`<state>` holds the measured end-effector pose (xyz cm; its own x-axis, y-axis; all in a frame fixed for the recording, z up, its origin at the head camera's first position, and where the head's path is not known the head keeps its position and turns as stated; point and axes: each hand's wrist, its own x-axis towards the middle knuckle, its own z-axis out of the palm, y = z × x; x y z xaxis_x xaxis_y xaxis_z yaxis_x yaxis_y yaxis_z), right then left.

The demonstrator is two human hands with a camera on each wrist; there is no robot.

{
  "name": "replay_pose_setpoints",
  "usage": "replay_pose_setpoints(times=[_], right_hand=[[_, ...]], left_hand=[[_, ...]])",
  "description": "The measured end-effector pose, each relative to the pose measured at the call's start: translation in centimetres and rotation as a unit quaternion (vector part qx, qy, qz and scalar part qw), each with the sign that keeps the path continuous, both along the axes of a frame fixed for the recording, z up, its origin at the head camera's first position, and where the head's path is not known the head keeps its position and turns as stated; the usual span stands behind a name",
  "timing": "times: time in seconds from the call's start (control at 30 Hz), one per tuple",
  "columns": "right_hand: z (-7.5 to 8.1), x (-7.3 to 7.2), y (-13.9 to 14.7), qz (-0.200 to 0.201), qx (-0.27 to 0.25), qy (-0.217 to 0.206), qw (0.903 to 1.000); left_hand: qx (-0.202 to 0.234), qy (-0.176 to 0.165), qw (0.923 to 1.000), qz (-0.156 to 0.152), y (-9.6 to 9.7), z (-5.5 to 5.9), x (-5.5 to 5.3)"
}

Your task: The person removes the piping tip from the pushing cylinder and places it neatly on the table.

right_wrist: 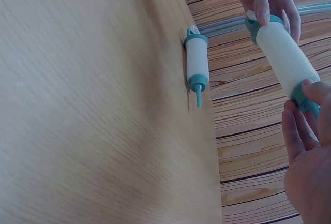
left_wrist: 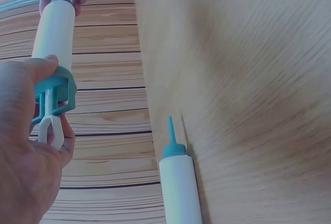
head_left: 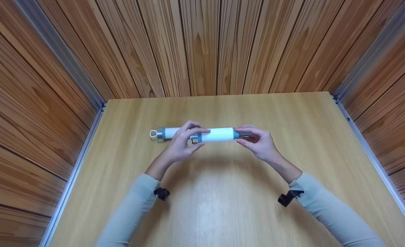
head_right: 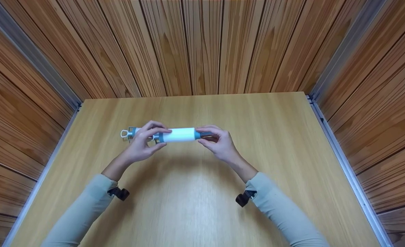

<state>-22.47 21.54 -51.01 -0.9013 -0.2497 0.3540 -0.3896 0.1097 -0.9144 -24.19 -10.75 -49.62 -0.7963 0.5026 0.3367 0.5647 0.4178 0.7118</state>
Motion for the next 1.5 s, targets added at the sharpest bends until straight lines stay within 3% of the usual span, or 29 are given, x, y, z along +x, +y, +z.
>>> replay_pose_setpoints(times=[0.53, 0.67, 0.9, 1.13, 1.5], right_hand=[[0.5, 0.5, 0.0, -0.017, -0.014, -0.018, 0.9996], [0.9, 0.8, 0.1, -0.013, -0.025, -0.016, 0.9995], [1.5, 1.0, 0.0, -0.015, -0.045, -0.021, 0.9986], [1.9, 1.5, 0.0, -0.015, -0.045, -0.031, 0.9984], [2.5, 2.1, -0.2, -0.005, -0.054, -0.031, 0.998]], left_hand=[[0.028, 0.003, 0.9995, -0.012, -0.2, 0.6, 0.5], [0.048, 0.016, 0.9987, -0.01, -0.5, 0.8, 0.8], [0.084, 0.068, 0.9941, -0.006, -0.4, 0.8, 1.0], [0.117, 0.067, 0.9908, -0.011, -0.1, 0.8, 1.3], [0.144, 0.093, 0.985, -0.02, 0.3, 0.9, 1.7]])
